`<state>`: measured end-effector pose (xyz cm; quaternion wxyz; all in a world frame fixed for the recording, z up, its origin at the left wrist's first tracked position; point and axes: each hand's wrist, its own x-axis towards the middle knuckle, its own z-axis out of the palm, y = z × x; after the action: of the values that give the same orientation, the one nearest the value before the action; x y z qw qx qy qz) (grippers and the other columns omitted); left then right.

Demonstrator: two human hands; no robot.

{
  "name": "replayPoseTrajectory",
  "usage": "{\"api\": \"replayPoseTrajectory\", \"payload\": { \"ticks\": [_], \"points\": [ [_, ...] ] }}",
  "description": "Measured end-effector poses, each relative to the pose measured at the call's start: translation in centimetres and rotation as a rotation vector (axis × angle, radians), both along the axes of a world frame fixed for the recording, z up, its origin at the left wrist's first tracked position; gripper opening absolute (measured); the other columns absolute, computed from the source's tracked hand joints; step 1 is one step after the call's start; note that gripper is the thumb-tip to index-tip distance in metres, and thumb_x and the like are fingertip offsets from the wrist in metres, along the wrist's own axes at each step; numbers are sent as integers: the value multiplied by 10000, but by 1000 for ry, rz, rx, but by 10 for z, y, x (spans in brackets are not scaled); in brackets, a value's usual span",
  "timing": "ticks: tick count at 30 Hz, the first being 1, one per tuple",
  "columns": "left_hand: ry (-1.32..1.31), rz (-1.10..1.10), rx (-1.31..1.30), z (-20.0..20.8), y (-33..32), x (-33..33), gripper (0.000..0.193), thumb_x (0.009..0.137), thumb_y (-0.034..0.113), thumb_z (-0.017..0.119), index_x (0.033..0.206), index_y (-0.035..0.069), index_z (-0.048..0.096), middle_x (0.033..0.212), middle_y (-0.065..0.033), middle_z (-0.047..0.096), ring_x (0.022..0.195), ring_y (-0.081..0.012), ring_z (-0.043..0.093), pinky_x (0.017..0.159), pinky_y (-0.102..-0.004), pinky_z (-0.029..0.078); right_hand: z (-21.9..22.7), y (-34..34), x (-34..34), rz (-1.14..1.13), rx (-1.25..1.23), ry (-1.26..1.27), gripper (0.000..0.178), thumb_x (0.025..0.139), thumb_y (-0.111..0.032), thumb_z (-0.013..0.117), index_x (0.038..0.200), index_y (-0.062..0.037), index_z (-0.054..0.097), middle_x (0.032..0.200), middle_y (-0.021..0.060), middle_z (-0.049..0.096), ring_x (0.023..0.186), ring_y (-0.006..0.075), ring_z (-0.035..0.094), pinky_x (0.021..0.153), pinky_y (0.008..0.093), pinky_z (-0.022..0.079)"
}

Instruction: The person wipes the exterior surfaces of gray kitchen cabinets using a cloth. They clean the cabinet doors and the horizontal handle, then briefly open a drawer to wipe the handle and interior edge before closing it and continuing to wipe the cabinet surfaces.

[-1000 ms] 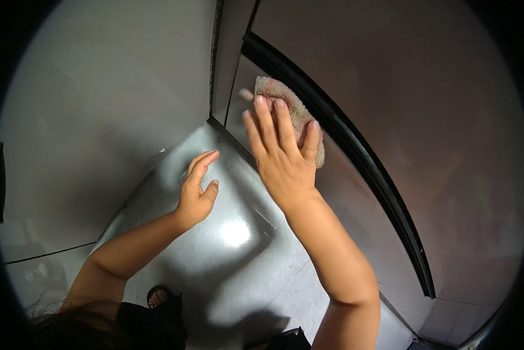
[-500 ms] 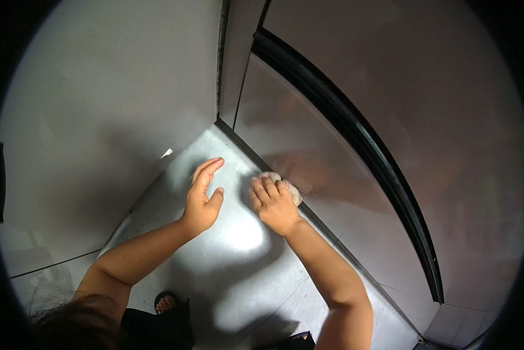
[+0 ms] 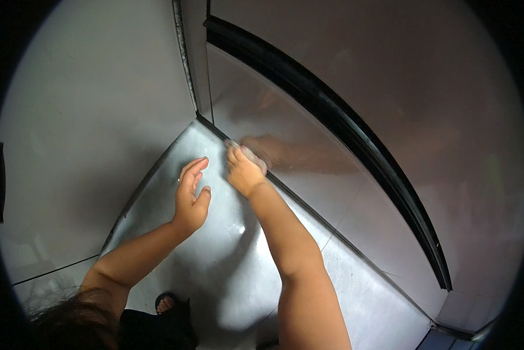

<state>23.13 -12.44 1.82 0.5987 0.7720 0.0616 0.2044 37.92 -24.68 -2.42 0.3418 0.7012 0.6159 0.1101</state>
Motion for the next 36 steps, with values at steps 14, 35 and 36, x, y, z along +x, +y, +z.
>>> {"api": "replayPoseTrajectory", "payload": {
  "ticks": [14,35,36],
  "points": [
    [-37,-25,-52,14,-43,4,589,802,-114,500,1370,38,457,1411,-141,437,1319,-285,432,1101,-401,349,190,-58,-27,121,815,-236,196,837,-198,591,941,-76,705,1278,83,613,1186,257,529,918,408,418],
    [-31,-163,26,26,-75,6,602,801,-111,496,1385,24,441,1422,-139,413,1358,-283,399,1133,-387,328,176,-168,-60,14,841,-284,151,834,-201,724,978,-159,705,1197,4,661,1078,232,596,900,402,407],
    [-46,-179,79,30,-76,7,616,802,-107,491,1402,20,429,1435,-154,410,1357,-300,402,1130,-385,329,158,-168,-57,37,843,-274,151,842,-200,717,982,-147,697,1185,4,655,1054,223,599,845,382,421]
  ]
}}
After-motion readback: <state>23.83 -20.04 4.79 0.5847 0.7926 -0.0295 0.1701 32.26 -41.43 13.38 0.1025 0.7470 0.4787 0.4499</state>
